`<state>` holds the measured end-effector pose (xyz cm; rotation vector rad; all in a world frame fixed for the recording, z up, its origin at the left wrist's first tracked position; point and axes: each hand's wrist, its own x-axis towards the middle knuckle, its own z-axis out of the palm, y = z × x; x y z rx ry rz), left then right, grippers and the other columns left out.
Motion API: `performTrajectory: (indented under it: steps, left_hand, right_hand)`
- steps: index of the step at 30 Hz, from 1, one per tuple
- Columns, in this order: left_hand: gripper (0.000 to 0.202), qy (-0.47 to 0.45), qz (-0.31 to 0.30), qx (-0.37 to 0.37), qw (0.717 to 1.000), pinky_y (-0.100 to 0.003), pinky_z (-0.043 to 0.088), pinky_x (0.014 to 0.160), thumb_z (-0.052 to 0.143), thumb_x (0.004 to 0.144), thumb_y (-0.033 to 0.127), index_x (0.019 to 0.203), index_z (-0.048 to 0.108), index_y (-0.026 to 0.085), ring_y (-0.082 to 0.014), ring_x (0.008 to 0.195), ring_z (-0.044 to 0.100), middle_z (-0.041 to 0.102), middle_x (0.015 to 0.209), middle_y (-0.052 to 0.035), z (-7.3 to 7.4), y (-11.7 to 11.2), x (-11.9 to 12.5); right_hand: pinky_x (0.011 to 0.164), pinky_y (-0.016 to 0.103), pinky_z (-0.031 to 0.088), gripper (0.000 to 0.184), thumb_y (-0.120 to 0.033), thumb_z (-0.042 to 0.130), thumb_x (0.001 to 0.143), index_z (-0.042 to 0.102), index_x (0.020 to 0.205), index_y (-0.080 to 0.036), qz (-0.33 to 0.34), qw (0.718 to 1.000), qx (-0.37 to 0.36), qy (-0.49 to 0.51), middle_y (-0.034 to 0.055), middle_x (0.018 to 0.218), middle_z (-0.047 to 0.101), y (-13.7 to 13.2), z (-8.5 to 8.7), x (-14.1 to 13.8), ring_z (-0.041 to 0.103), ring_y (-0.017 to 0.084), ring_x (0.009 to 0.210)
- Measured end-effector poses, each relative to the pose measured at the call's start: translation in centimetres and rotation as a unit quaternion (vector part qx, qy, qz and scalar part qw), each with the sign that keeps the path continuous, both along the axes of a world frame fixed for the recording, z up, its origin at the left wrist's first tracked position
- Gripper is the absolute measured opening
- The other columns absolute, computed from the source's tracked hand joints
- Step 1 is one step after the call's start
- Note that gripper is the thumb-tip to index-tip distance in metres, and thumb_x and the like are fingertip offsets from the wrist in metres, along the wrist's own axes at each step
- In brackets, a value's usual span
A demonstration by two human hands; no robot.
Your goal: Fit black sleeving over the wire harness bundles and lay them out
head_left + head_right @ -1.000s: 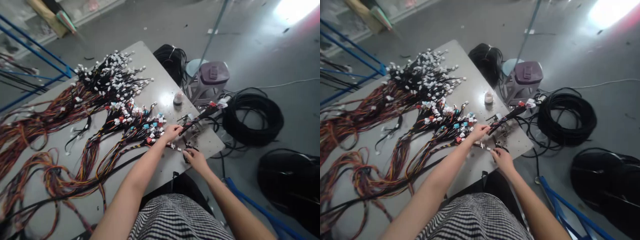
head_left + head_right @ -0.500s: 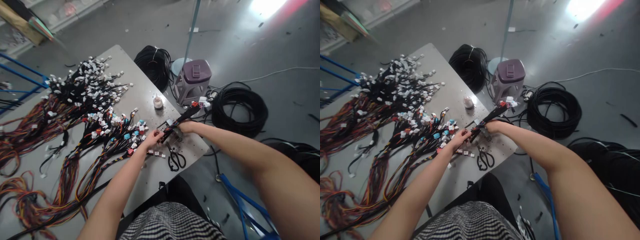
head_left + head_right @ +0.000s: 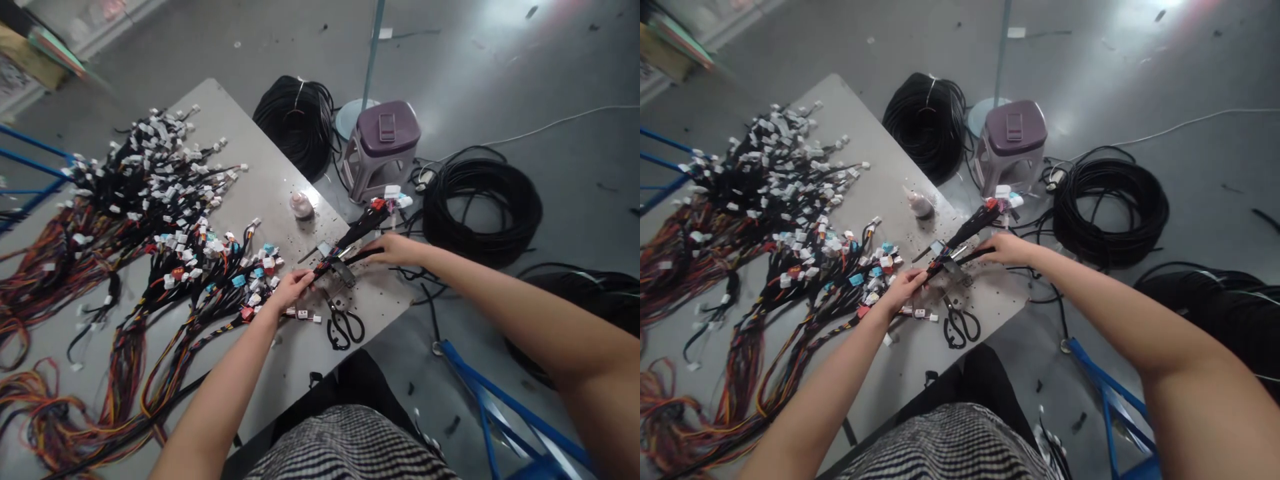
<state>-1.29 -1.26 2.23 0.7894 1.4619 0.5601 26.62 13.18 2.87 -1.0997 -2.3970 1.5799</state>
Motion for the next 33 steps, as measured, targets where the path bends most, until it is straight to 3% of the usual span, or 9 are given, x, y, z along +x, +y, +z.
performTrajectory:
  steps: [3,5,7,11,14,21,29,33]
  left_hand:
    - [0.051,-0.005,0.001,0.013,1.000,-0.020,0.025,0.043,0.068,0.071,0.061,0.095,0.070,0.016,-0.0087,0.045,0.039,0.059,0.059,0.0013,-0.5,-0.1,-0.1]
    - [0.051,-0.013,0.005,0.011,1.000,-0.020,0.025,0.043,0.068,0.070,0.062,0.093,0.070,0.017,-0.0085,0.046,0.039,0.059,0.060,0.0013,-0.8,-0.2,-0.1]
    - [0.053,-0.017,0.009,0.005,1.000,-0.019,0.025,0.044,0.069,0.069,0.063,0.094,0.069,0.017,-0.0079,0.046,0.039,0.060,0.061,0.0012,-1.0,-0.2,-0.1]
    - [0.055,-0.021,0.009,-0.005,1.000,-0.019,0.026,0.045,0.068,0.069,0.064,0.096,0.068,0.017,-0.0076,0.047,0.038,0.061,0.063,0.0011,-0.9,-0.3,-0.1]
    - [0.053,-0.017,0.017,-0.003,1.000,-0.019,0.026,0.046,0.068,0.070,0.063,0.098,0.069,0.017,-0.0084,0.049,0.040,0.057,0.060,0.0021,-0.9,-0.4,-0.1]
    - [0.055,-0.033,0.029,-0.014,0.999,-0.019,0.030,0.048,0.070,0.070,0.060,0.104,0.069,0.017,-0.0095,0.054,0.045,0.057,0.063,0.0012,-1.7,-0.7,-0.3]
    - [0.071,-0.044,0.069,-0.032,0.996,-0.019,0.034,0.051,0.078,0.057,0.066,0.101,0.068,0.012,-0.0082,0.056,0.048,0.058,0.069,0.0011,-1.2,-0.4,0.0]
    - [0.072,-0.053,0.063,-0.033,0.996,-0.018,0.032,0.049,0.077,0.059,0.066,0.106,0.068,0.012,-0.0081,0.055,0.048,0.060,0.071,-0.0005,-1.3,-0.3,-0.2]
  right_hand:
    - [0.086,0.028,0.049,0.028,-0.032,0.065,0.081,0.075,0.104,-0.021,0.088,0.995,-0.004,0.055,0.0028,0.099,0.072,-2.1,0.7,-2.6,0.066,0.021,0.091]
    - [0.090,0.029,0.048,0.030,-0.031,0.061,0.084,0.074,0.109,-0.020,0.107,0.991,-0.004,0.078,0.0031,0.105,0.071,-2.4,0.8,-3.0,0.065,0.021,0.096]
    - [0.093,0.030,0.047,0.033,-0.032,0.061,0.084,0.073,0.113,-0.020,0.071,0.995,-0.003,0.066,0.0031,0.109,0.070,-1.8,0.6,-1.6,0.065,0.022,0.098]
    - [0.087,0.032,0.050,0.034,-0.035,0.065,0.082,0.074,0.111,-0.019,-0.092,0.994,0.052,-0.037,0.0043,0.103,0.072,0.6,-0.5,3.8,0.066,0.024,0.090]
    - [0.086,0.032,0.051,0.036,-0.034,0.067,0.081,0.073,0.112,-0.018,-0.131,0.988,0.057,-0.062,0.0032,0.101,0.072,1.7,-1.0,5.5,0.066,0.023,0.085]
    - [0.099,0.035,0.047,0.035,-0.032,0.066,0.079,0.074,0.108,-0.015,-0.033,0.999,-0.010,-0.007,0.0033,0.103,0.071,2.8,-2.3,2.3,0.064,0.025,0.100]
    - [0.098,0.036,0.049,0.046,-0.048,0.062,0.080,0.073,0.112,-0.018,0.012,1.000,-0.001,-0.013,0.0040,0.107,0.071,4.7,-2.5,5.2,0.064,0.026,0.100]
    - [0.104,0.036,0.045,0.036,-0.037,0.062,0.081,0.073,0.111,-0.020,0.038,0.999,-0.003,-0.002,0.0029,0.107,0.071,3.7,-3.4,2.0,0.063,0.024,0.106]
